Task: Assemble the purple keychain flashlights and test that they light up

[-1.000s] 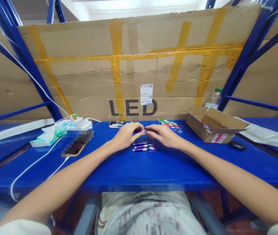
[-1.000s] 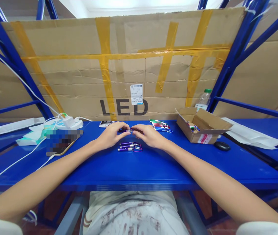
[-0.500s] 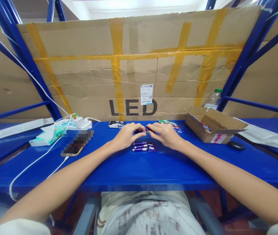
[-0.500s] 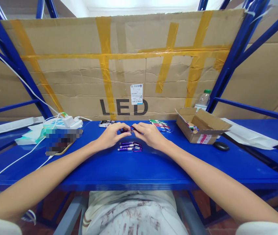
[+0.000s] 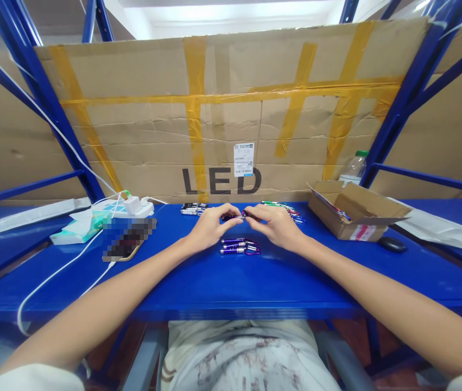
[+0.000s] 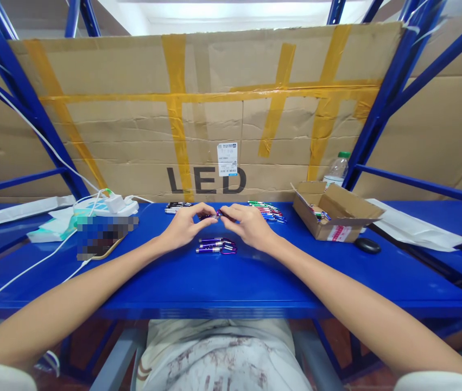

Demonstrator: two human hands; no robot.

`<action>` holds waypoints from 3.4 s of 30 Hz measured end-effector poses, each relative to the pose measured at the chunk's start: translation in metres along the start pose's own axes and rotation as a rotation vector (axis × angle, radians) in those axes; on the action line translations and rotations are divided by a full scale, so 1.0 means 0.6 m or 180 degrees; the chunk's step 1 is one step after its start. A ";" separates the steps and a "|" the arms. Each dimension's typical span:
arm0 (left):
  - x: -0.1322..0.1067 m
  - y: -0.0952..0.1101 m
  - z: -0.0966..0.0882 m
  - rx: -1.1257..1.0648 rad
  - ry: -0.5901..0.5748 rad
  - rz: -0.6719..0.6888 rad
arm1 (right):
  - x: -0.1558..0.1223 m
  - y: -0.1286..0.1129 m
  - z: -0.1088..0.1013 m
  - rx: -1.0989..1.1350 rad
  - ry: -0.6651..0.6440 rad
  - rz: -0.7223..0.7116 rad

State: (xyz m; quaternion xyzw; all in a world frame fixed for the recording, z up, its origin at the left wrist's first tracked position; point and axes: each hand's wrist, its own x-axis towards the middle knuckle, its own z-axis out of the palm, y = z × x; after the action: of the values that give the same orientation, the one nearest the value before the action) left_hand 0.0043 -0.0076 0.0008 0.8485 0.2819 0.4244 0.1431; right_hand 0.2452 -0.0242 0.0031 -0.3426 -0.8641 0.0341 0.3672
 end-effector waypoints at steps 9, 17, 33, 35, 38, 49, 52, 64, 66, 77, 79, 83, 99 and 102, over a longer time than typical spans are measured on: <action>0.002 -0.017 -0.008 0.0583 -0.0065 0.0012 | 0.003 0.006 0.007 -0.0068 -0.0230 0.0102; -0.003 -0.042 -0.010 0.1005 -0.0724 -0.0077 | 0.000 0.039 0.009 -0.0242 -0.0543 0.0050; -0.004 -0.055 -0.014 0.0889 -0.1376 -0.0242 | -0.005 0.053 0.015 -0.0492 -0.1157 0.0013; -0.002 -0.051 -0.015 0.0827 -0.1390 -0.0299 | -0.005 0.053 0.014 -0.0522 -0.1178 0.0025; 0.000 -0.046 -0.017 0.0725 -0.1400 -0.0410 | -0.005 0.051 0.011 -0.0551 -0.1189 0.0051; 0.003 -0.032 -0.019 0.0221 -0.1469 -0.0581 | -0.006 0.040 0.009 -0.0314 -0.1182 -0.0019; 0.003 -0.028 -0.021 0.0117 -0.1487 -0.0649 | -0.008 0.040 0.009 -0.0261 -0.1224 -0.0052; -0.003 -0.001 -0.027 0.0606 -0.2002 -0.0494 | -0.006 0.032 0.002 -0.0217 -0.1409 0.0106; -0.003 -0.001 -0.027 0.0603 -0.1956 -0.0452 | -0.007 0.029 -0.001 -0.0154 -0.1449 0.0146; -0.002 -0.017 -0.025 0.0648 -0.1846 -0.0384 | -0.006 0.043 -0.006 0.0117 -0.1663 0.0178; -0.002 -0.018 -0.025 0.0660 -0.1840 -0.0394 | -0.006 0.044 -0.006 0.0132 -0.1662 0.0165; -0.001 -0.020 -0.023 0.0672 -0.1831 -0.0356 | -0.006 0.048 -0.005 0.0152 -0.1645 0.0123; -0.004 -0.025 -0.022 0.0693 -0.1797 -0.0299 | -0.005 0.041 -0.004 0.0105 -0.1476 -0.0023; -0.005 -0.027 -0.024 0.0713 -0.1817 -0.0265 | -0.005 0.040 -0.004 0.0114 -0.1492 0.0015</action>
State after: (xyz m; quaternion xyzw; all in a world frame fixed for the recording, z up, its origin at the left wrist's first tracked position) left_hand -0.0141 0.0037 -0.0002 0.9317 0.3098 0.1289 0.1393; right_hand 0.2616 -0.0080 -0.0044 -0.3208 -0.9242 0.1289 0.1625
